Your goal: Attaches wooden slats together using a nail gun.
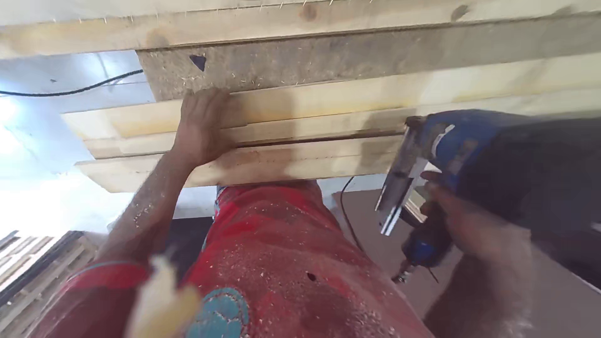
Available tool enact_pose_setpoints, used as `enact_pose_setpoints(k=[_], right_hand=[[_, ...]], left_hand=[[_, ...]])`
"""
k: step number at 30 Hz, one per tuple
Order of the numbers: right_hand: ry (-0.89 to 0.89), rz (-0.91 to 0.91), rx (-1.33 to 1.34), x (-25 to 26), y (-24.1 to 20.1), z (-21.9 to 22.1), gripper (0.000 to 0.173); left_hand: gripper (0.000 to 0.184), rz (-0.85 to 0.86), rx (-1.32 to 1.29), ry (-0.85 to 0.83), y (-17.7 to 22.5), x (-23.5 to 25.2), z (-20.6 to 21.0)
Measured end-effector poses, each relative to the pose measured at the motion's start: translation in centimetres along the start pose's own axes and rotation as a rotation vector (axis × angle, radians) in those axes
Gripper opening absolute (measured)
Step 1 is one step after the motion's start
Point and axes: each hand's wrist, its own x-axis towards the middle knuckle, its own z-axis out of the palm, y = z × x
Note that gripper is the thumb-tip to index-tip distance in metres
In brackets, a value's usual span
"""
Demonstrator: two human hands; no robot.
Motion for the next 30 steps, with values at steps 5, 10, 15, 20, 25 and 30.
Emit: enact_pose_setpoints(k=[5,10,15,20,25,30], right_hand=[[0.092,0.043,-0.046,-0.5,-2.9,1.8,0.033],[0.141,0.135,0.032,-0.2,-4.9,2.2,0.024],[0.150,0.184,0.145,-0.1,-5.7,2.4,0.020],[0.168,0.194,0.226,0.1,-5.4,2.5,0.024],[0.196,0.041,0.289,-2.9,-4.7,5.7,0.026],[-0.076,-0.120,0.390,-7.6,-5.8,10.1,0.022]], left_hand=[[0.100,0.082,0.073,0.036,-0.6,-0.3,1.2],[0.098,0.148,0.095,0.010,-1.6,0.1,1.1],[0.099,0.176,0.070,-0.002,-2.5,0.4,0.9],[0.099,0.218,0.038,0.084,-3.4,0.5,1.8],[0.103,0.203,0.021,0.083,-3.2,0.5,1.7],[0.102,0.215,0.013,0.134,-3.4,0.5,1.9]])
